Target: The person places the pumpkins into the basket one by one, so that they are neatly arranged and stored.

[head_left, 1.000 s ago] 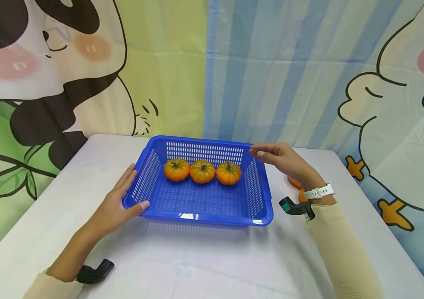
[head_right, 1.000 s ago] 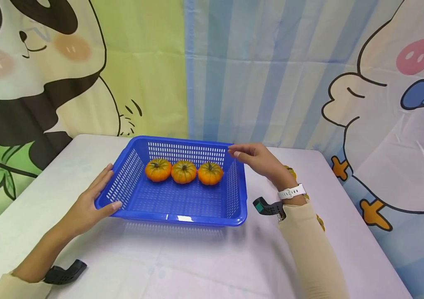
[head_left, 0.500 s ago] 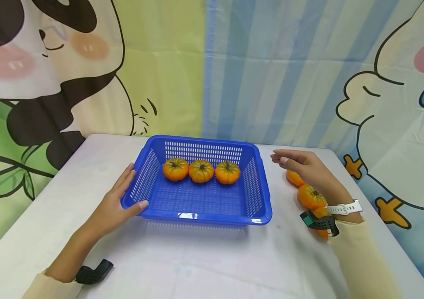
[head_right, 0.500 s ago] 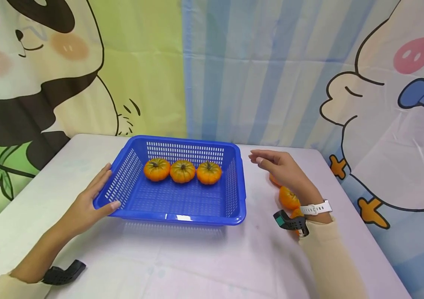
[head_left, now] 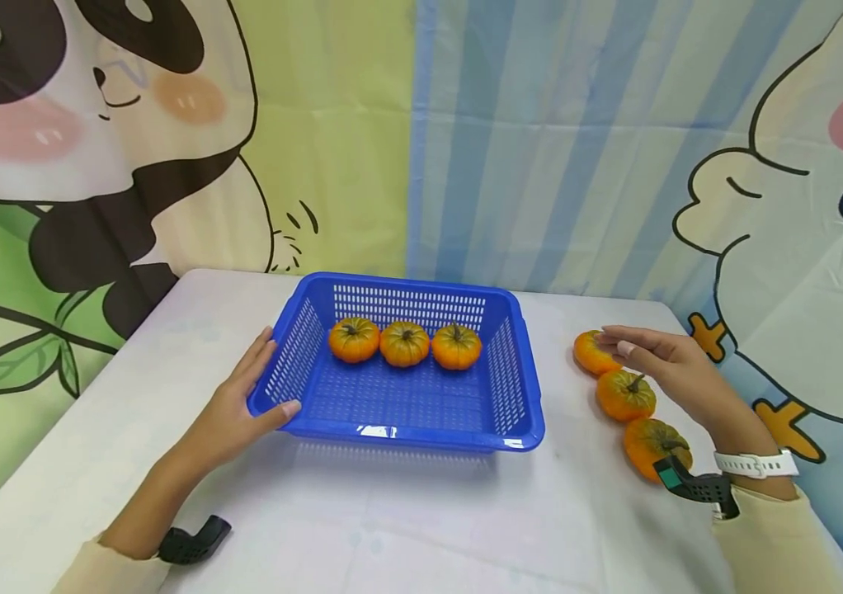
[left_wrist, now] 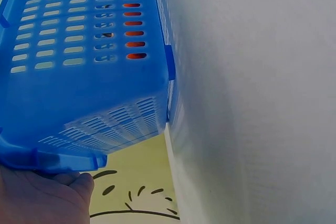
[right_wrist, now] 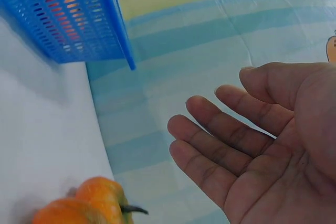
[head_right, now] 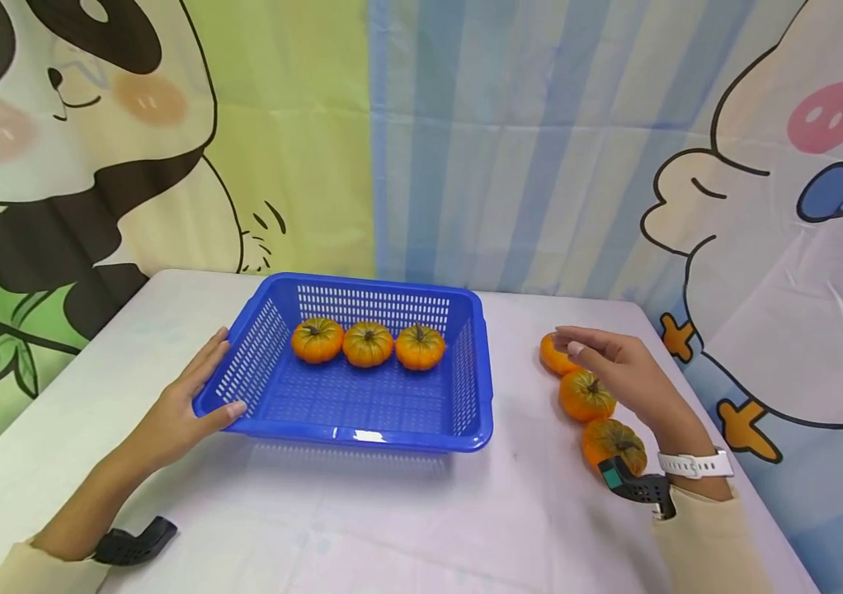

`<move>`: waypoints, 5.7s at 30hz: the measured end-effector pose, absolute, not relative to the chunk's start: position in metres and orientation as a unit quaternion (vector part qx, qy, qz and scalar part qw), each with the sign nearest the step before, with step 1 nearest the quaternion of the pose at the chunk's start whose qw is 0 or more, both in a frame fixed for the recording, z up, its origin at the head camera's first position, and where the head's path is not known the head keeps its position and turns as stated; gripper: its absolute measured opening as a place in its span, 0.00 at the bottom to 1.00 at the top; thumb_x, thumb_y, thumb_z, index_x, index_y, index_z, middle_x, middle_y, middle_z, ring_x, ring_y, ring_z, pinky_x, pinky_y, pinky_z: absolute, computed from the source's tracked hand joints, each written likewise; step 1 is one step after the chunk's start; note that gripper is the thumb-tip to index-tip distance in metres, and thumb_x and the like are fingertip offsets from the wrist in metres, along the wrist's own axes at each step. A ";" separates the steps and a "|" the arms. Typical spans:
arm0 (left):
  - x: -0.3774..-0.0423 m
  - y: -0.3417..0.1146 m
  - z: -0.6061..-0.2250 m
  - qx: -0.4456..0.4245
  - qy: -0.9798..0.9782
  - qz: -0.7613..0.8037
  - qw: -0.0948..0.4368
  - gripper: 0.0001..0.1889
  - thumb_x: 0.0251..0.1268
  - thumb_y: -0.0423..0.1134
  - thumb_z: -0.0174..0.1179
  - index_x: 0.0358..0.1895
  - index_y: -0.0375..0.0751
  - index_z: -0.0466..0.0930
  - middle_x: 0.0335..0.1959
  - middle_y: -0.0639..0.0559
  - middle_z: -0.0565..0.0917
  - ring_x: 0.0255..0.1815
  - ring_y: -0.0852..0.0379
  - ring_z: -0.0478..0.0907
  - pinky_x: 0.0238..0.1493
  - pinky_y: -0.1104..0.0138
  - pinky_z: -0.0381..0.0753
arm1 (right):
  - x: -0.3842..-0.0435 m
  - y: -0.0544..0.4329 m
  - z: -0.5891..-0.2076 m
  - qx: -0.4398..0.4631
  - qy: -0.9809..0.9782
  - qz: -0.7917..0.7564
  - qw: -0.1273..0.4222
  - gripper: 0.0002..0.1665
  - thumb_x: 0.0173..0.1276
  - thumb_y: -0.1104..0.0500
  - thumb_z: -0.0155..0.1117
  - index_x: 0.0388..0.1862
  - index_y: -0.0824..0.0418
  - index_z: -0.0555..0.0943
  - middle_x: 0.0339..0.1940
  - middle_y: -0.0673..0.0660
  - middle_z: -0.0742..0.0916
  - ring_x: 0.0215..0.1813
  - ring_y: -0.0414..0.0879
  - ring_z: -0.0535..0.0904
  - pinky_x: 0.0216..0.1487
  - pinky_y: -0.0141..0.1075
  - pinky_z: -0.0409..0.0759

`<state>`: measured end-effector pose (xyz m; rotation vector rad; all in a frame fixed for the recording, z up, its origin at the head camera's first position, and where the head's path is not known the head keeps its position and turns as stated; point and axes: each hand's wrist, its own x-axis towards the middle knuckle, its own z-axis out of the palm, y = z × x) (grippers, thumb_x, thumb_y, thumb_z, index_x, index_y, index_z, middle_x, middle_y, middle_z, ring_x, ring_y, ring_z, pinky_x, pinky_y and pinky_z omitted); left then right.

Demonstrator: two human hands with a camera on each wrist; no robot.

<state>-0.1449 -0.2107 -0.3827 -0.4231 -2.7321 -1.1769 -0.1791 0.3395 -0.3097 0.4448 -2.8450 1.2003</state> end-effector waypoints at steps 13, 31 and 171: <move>-0.145 -0.210 -0.382 -0.147 -0.908 -0.384 0.083 0.49 0.62 0.51 0.63 0.78 0.37 0.44 0.80 0.51 0.40 0.77 0.37 0.42 0.60 0.32 0.59 | -0.145 0.394 -0.323 0.112 -0.919 0.374 0.051 0.25 0.79 0.52 0.48 0.70 0.59 0.71 0.60 0.51 0.82 0.54 0.27 0.77 0.47 0.15 0.70; -0.146 -0.209 -0.384 -0.145 -0.906 -0.391 0.075 0.49 0.62 0.52 0.63 0.78 0.39 0.43 0.80 0.51 0.39 0.77 0.37 0.42 0.61 0.34 0.58 | -0.117 0.471 -0.381 -0.053 -0.915 0.399 -0.020 0.42 0.77 0.43 0.49 0.70 0.78 0.59 0.56 0.55 0.83 0.42 0.20 0.75 0.39 0.28 0.82; -0.143 -0.209 -0.385 -0.139 -0.906 -0.393 0.075 0.48 0.61 0.50 0.63 0.78 0.38 0.45 0.80 0.51 0.40 0.76 0.36 0.43 0.61 0.34 0.59 | -0.200 0.256 -0.301 0.145 -0.822 0.540 -0.108 0.29 0.73 0.56 0.60 0.70 0.63 0.69 0.67 0.60 0.75 0.65 0.53 0.72 0.59 0.37 0.74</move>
